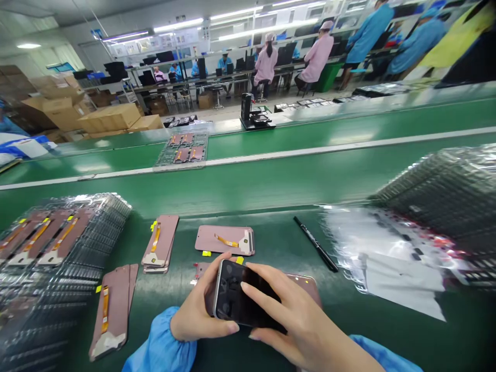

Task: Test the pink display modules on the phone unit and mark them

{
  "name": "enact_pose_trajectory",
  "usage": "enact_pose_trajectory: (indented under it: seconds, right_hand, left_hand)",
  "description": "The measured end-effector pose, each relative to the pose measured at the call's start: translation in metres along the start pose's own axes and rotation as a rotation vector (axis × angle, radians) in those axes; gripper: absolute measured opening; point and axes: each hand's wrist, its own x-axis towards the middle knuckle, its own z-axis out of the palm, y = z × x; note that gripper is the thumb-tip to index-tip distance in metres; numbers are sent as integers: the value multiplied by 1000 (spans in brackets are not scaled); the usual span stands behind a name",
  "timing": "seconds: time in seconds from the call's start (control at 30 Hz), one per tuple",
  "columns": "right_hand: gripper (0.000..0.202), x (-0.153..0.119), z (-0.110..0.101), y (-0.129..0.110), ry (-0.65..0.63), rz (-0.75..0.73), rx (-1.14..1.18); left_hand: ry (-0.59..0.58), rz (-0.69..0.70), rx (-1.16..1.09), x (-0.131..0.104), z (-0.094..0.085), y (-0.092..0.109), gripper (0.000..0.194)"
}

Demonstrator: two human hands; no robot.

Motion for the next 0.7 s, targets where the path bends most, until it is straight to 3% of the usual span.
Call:
enact_pose_trajectory:
  seconds: [0.3, 0.5, 0.6, 0.7]
  right_hand:
    - [49, 3, -5, -4, 4, -7, -32]
    - [64, 6, -10, -5, -34, -42, -103]
    - [57, 5, -7, -8, -43, 9, -103]
    - [69, 2, -1, -7, 63, 82, 14]
  left_hand:
    - [-18, 3, -39, 0, 2, 0, 90]
    - [10, 4, -62, -2, -1, -7, 94]
    - [25, -19, -113, -2, -2, -14, 99]
    - [146, -109, -256, -2, -2, -15, 78]
